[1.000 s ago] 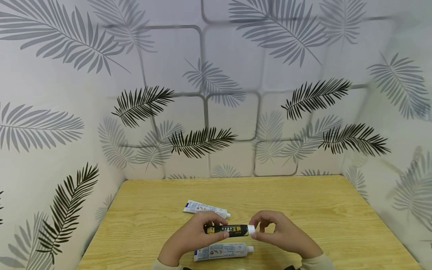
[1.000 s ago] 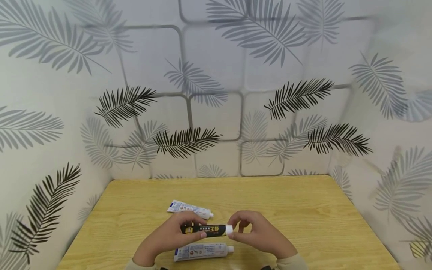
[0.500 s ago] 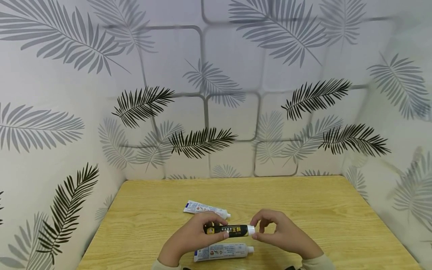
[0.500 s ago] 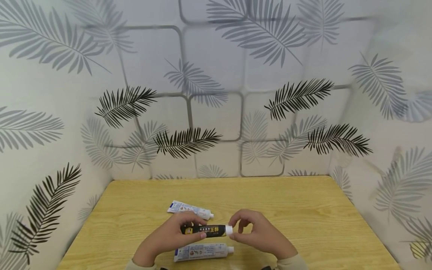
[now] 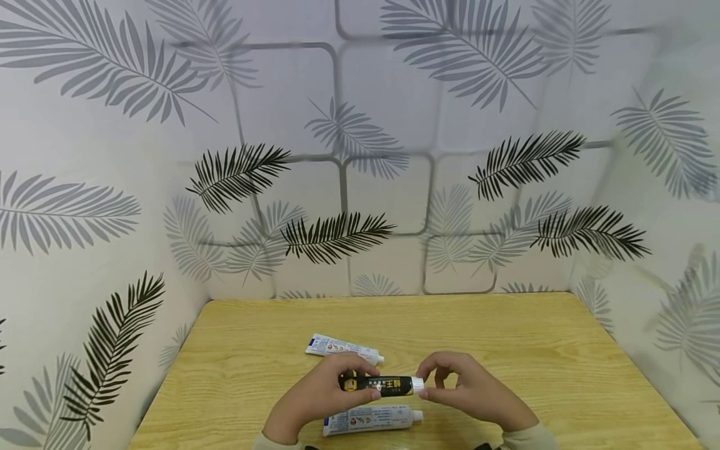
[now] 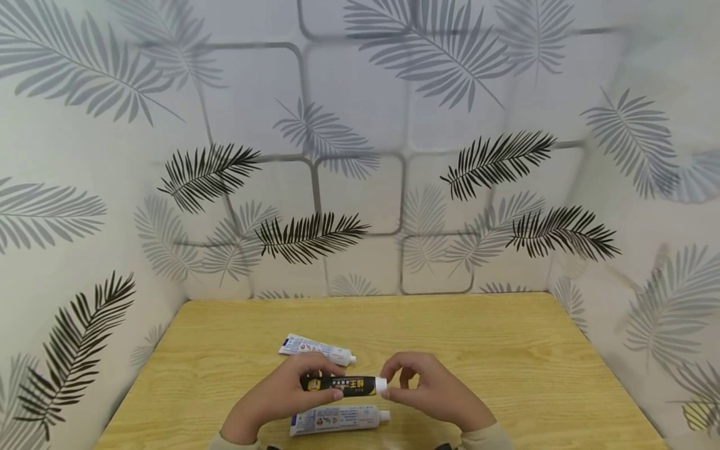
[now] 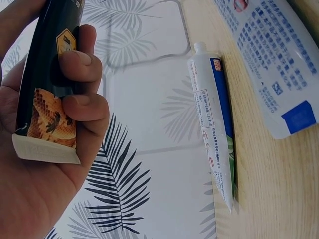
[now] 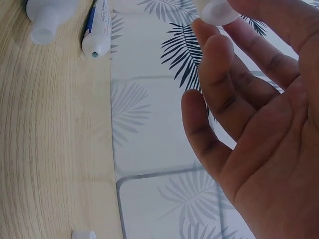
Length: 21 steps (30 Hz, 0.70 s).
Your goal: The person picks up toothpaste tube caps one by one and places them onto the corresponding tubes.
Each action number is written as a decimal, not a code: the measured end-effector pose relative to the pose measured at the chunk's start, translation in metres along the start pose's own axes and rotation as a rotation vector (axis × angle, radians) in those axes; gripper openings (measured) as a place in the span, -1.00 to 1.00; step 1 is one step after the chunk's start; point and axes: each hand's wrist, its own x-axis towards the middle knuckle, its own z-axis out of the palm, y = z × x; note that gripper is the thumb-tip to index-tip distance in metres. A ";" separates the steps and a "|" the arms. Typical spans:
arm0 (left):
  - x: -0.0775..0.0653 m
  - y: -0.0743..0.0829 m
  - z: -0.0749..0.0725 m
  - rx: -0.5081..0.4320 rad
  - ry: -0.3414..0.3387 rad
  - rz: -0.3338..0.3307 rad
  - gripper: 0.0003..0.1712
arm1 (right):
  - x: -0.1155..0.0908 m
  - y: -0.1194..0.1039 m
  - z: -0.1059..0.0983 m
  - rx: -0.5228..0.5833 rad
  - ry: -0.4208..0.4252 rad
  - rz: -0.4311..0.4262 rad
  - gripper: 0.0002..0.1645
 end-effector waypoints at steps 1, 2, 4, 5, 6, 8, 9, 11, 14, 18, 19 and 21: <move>0.000 0.000 0.000 0.000 -0.001 -0.001 -0.73 | 0.000 0.000 0.000 0.001 -0.005 0.002 -0.86; -0.001 0.001 0.000 0.000 -0.001 -0.002 -0.73 | 0.000 0.000 0.000 0.001 -0.008 0.003 -0.86; -0.001 0.001 0.000 0.004 0.000 -0.005 -0.73 | 0.000 -0.001 0.000 -0.001 -0.013 0.005 -0.87; -0.001 0.002 -0.001 0.006 0.001 -0.007 -0.73 | 0.000 -0.001 0.000 0.000 -0.015 0.009 -0.88; -0.001 0.002 -0.001 0.006 0.002 -0.009 -0.73 | 0.000 -0.001 0.000 0.003 -0.017 0.013 -0.88; -0.001 0.002 -0.001 0.011 0.004 -0.009 -0.72 | 0.000 -0.002 0.001 0.008 -0.019 0.020 -0.88; -0.001 0.002 -0.001 0.012 0.005 -0.008 -0.72 | 0.000 -0.002 0.001 0.008 -0.019 0.021 -0.89; -0.001 0.002 -0.001 0.013 0.005 -0.004 -0.71 | 0.000 -0.002 0.000 0.010 -0.020 0.025 -0.89; 0.000 0.002 0.000 0.008 0.004 -0.003 -0.71 | 0.000 -0.001 0.000 0.003 -0.020 0.025 -0.90; 0.000 0.001 0.000 0.007 0.004 -0.004 -0.71 | 0.000 0.000 0.000 -0.010 -0.011 0.016 -0.90; 0.000 0.001 0.001 0.008 0.005 -0.005 -0.71 | 0.000 0.000 0.000 -0.012 -0.010 0.015 -0.90; 0.000 0.001 0.001 0.012 0.009 -0.009 -0.71 | 0.000 0.000 0.000 -0.017 -0.004 0.019 -0.88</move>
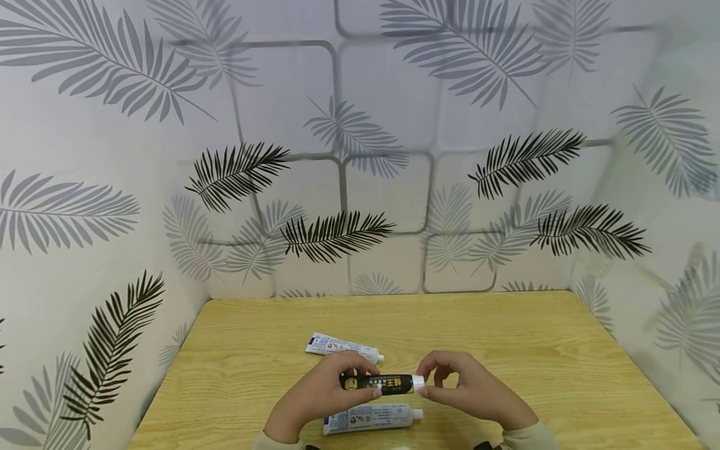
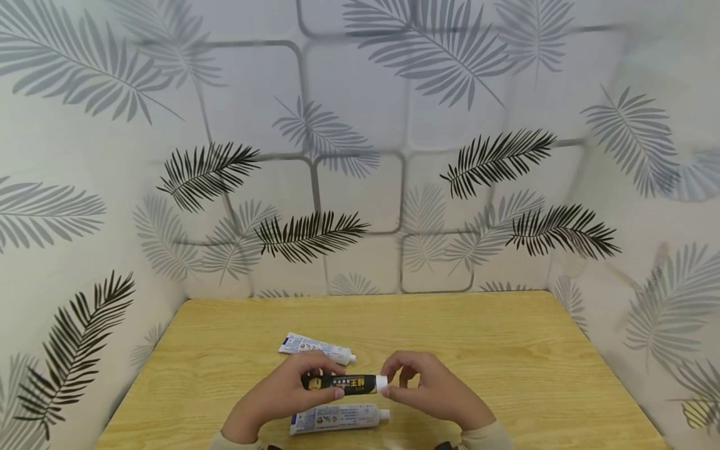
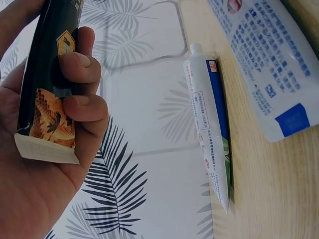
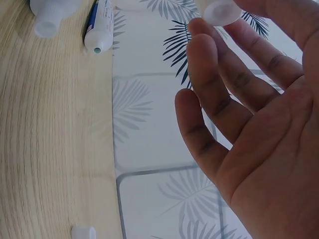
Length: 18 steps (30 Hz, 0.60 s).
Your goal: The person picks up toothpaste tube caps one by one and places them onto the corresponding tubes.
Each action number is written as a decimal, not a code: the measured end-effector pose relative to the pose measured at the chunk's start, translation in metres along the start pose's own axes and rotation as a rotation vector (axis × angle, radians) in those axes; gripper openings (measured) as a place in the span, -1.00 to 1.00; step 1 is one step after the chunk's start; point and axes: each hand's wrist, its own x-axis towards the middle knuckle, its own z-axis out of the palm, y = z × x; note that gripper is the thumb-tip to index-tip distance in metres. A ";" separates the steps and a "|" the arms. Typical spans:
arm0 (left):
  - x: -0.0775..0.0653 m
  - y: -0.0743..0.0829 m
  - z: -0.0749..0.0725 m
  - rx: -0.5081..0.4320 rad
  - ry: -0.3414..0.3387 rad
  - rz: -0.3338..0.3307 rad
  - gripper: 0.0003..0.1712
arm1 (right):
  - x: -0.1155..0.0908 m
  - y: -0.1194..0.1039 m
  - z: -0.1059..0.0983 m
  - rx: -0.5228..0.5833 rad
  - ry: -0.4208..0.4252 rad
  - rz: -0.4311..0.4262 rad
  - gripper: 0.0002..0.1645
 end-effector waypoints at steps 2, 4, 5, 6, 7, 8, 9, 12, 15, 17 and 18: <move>0.000 0.000 0.000 0.001 0.007 -0.007 -0.72 | 0.000 0.000 -0.001 -0.005 0.005 0.010 -0.86; 0.000 -0.001 0.001 0.004 0.014 -0.017 -0.72 | -0.001 -0.001 -0.001 -0.012 0.012 0.017 -0.83; 0.000 -0.002 0.001 0.006 0.017 -0.021 -0.72 | -0.001 0.000 -0.002 -0.017 0.017 0.018 -0.82; 0.000 -0.002 0.001 0.009 0.019 -0.025 -0.72 | -0.001 0.000 -0.002 -0.020 0.021 0.018 -0.81; 0.000 -0.002 0.001 0.010 0.023 -0.026 -0.72 | -0.001 0.000 -0.002 -0.024 0.026 0.017 -0.81; 0.000 -0.003 0.001 0.012 0.025 -0.029 -0.72 | -0.001 0.001 -0.002 -0.026 0.031 0.015 -0.81; 0.000 -0.003 0.001 0.014 0.026 -0.030 -0.72 | -0.002 0.001 -0.003 -0.030 0.037 0.013 -0.82; 0.000 -0.004 0.000 0.017 0.031 -0.030 -0.72 | -0.002 0.002 -0.004 -0.037 0.052 0.008 -0.83; 0.000 -0.006 0.000 0.025 0.032 -0.031 -0.71 | -0.003 0.003 -0.005 -0.043 0.064 0.011 -0.82; 0.000 -0.008 0.000 0.032 0.033 -0.033 -0.70 | -0.003 0.003 -0.006 -0.042 0.068 0.019 -0.83; 0.000 -0.008 0.000 0.034 0.034 -0.031 -0.70 | -0.003 0.002 -0.007 -0.043 0.072 0.025 -0.84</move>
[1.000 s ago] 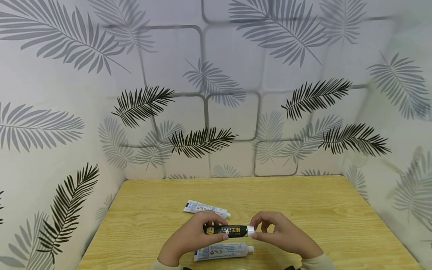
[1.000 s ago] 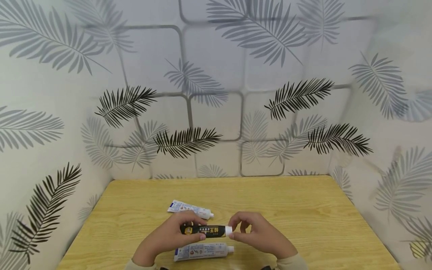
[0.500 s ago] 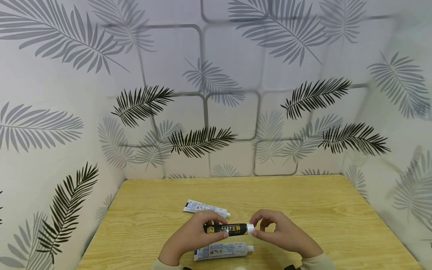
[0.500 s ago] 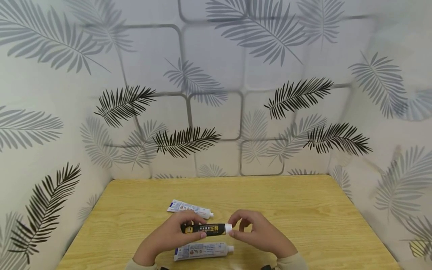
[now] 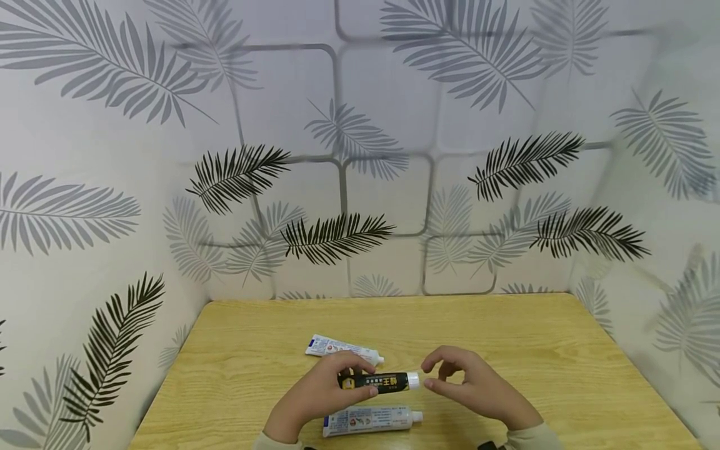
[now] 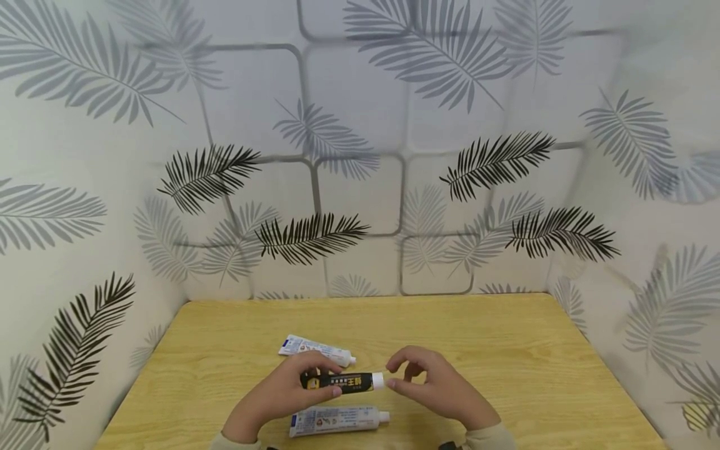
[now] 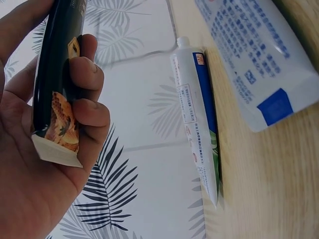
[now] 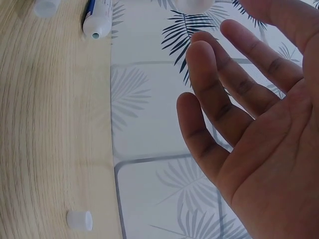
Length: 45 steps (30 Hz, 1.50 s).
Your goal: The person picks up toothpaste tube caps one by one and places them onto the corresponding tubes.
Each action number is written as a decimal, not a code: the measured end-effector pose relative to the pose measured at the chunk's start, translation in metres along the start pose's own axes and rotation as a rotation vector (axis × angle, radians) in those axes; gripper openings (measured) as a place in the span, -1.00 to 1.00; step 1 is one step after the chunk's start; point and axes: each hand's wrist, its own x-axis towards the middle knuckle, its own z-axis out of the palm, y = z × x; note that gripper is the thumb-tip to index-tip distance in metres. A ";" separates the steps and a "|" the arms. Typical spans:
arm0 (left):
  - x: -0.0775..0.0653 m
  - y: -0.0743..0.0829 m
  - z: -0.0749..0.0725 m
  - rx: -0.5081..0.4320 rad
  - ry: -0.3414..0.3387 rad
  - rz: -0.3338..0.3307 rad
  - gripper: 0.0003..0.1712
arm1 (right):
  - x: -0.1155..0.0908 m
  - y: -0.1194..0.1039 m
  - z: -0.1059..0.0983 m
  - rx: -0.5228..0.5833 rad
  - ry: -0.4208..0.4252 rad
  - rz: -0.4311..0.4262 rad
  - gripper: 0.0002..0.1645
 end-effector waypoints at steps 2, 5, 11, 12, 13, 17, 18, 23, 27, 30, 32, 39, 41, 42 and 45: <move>0.000 -0.001 0.000 0.007 -0.001 -0.003 -0.69 | 0.000 0.000 -0.001 -0.003 0.004 0.013 -0.84; 0.000 -0.002 0.000 0.006 -0.009 -0.007 -0.68 | 0.000 0.001 -0.003 -0.007 0.010 0.039 -0.84; 0.001 -0.005 0.000 0.007 -0.037 -0.041 -0.63 | -0.001 0.003 -0.004 -0.011 0.011 0.051 -0.84; 0.001 -0.006 0.000 0.009 -0.040 -0.047 -0.63 | -0.001 0.004 -0.005 -0.010 0.010 0.052 -0.84; 0.002 -0.007 0.001 0.012 -0.042 -0.053 -0.63 | -0.001 0.004 -0.005 -0.009 0.010 0.055 -0.85; 0.003 -0.013 0.002 0.016 -0.055 -0.068 -0.65 | -0.002 0.005 -0.006 -0.003 0.008 0.071 -0.84; 0.003 -0.014 0.002 0.019 -0.057 -0.075 -0.66 | -0.003 0.005 -0.007 -0.003 0.009 0.072 -0.84; 0.004 -0.018 0.003 0.009 -0.073 -0.113 -0.66 | -0.005 0.010 -0.010 -0.011 0.028 0.061 -0.85; 0.004 -0.020 0.004 0.004 -0.090 -0.127 -0.66 | -0.006 0.013 -0.014 -0.012 0.038 0.069 -0.85; 0.004 -0.022 0.004 0.012 -0.114 -0.119 -0.68 | -0.007 0.015 -0.017 -0.019 0.044 0.084 -0.85; 0.004 -0.024 0.005 0.009 -0.134 -0.107 -0.70 | -0.008 0.016 -0.018 -0.023 0.050 0.090 -0.84; 0.003 -0.025 0.005 -0.015 -0.183 -0.101 -0.72 | -0.008 0.018 -0.021 -0.003 0.051 0.099 -0.85; 0.003 -0.025 0.006 -0.018 -0.186 -0.104 -0.72 | -0.009 0.018 -0.021 0.003 0.049 0.099 -0.85; 0.004 -0.025 0.006 -0.021 -0.185 -0.108 -0.73 | -0.009 0.019 -0.021 0.004 0.047 0.099 -0.85; 0.004 -0.025 0.006 -0.021 -0.181 -0.121 -0.73 | -0.009 0.020 -0.022 0.003 0.046 0.102 -0.86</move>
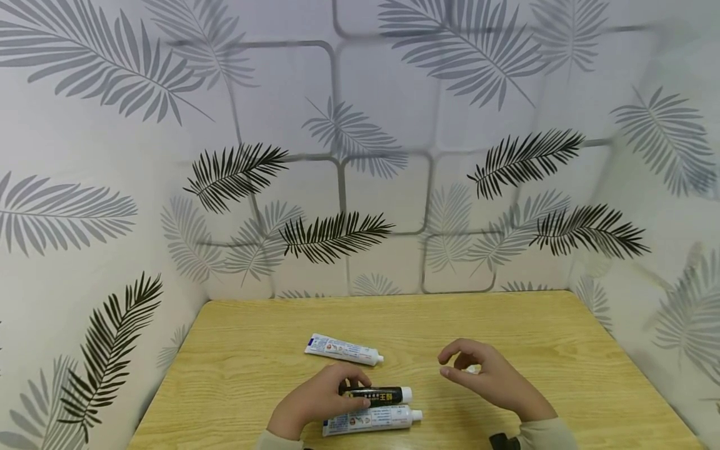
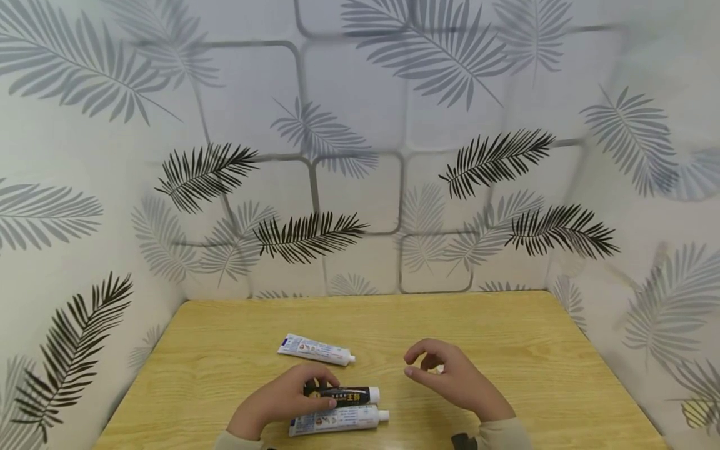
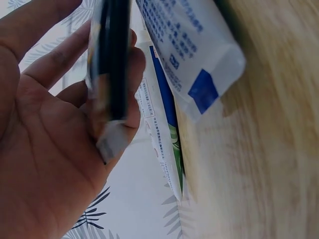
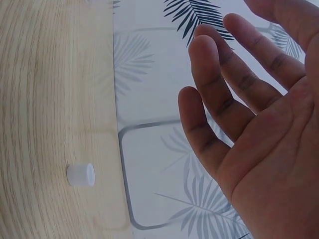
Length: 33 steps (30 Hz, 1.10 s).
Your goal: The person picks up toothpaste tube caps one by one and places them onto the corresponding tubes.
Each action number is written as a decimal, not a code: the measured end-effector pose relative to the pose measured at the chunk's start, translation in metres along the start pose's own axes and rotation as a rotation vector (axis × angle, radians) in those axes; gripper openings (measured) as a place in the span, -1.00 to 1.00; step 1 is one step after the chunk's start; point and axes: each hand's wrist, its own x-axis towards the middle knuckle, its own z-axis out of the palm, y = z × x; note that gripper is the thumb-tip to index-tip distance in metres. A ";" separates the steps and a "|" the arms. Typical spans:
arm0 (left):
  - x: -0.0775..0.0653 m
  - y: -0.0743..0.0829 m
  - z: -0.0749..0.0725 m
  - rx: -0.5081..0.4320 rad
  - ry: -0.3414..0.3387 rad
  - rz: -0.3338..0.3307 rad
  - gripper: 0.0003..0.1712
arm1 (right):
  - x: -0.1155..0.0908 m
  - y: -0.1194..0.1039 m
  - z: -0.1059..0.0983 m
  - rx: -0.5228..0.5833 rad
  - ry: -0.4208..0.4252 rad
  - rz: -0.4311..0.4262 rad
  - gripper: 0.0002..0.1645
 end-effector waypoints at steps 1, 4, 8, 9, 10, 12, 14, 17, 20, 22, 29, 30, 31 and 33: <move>0.000 -0.001 0.000 0.004 0.002 -0.003 -0.72 | 0.000 0.000 0.000 -0.002 0.001 0.002 -0.86; -0.001 -0.002 0.001 0.019 0.004 -0.009 -0.69 | 0.000 0.001 0.000 -0.007 0.006 0.009 -0.86; -0.002 -0.003 0.002 0.021 0.008 -0.007 -0.68 | -0.001 0.001 -0.001 -0.002 0.007 0.011 -0.86; -0.002 -0.004 0.002 0.018 0.012 -0.007 -0.70 | -0.001 0.001 -0.001 -0.002 0.006 0.009 -0.86; -0.002 -0.004 0.002 0.017 0.018 -0.008 -0.71 | -0.001 0.001 -0.001 -0.003 0.006 0.006 -0.86; -0.003 -0.005 0.003 0.017 0.028 -0.009 -0.73 | 0.000 0.002 -0.002 -0.005 0.007 -0.001 -0.87; -0.003 -0.006 0.002 0.025 0.032 -0.013 -0.74 | 0.000 0.003 -0.002 -0.009 0.010 -0.008 -0.87; -0.002 -0.008 0.002 0.041 0.029 -0.022 -0.73 | -0.001 0.004 -0.003 -0.001 0.010 -0.008 -0.87; -0.002 -0.009 0.001 0.038 0.025 -0.016 -0.71 | -0.001 0.004 -0.004 0.005 0.013 -0.004 -0.87; -0.002 -0.009 0.001 0.029 0.032 -0.021 -0.69 | -0.001 0.003 -0.004 0.006 0.022 0.004 -0.86; -0.003 -0.009 -0.001 0.002 0.057 -0.027 -0.66 | -0.002 0.006 -0.004 0.009 0.073 0.035 -0.82; -0.003 -0.009 -0.001 -0.002 0.058 -0.023 -0.66 | -0.001 0.007 -0.005 0.011 0.082 0.040 -0.82; -0.003 -0.009 -0.002 -0.009 0.060 -0.016 -0.66 | -0.001 0.008 -0.005 0.015 0.091 0.046 -0.82; -0.004 -0.010 -0.004 -0.010 0.068 -0.005 -0.65 | -0.001 0.011 -0.006 0.021 0.111 0.056 -0.81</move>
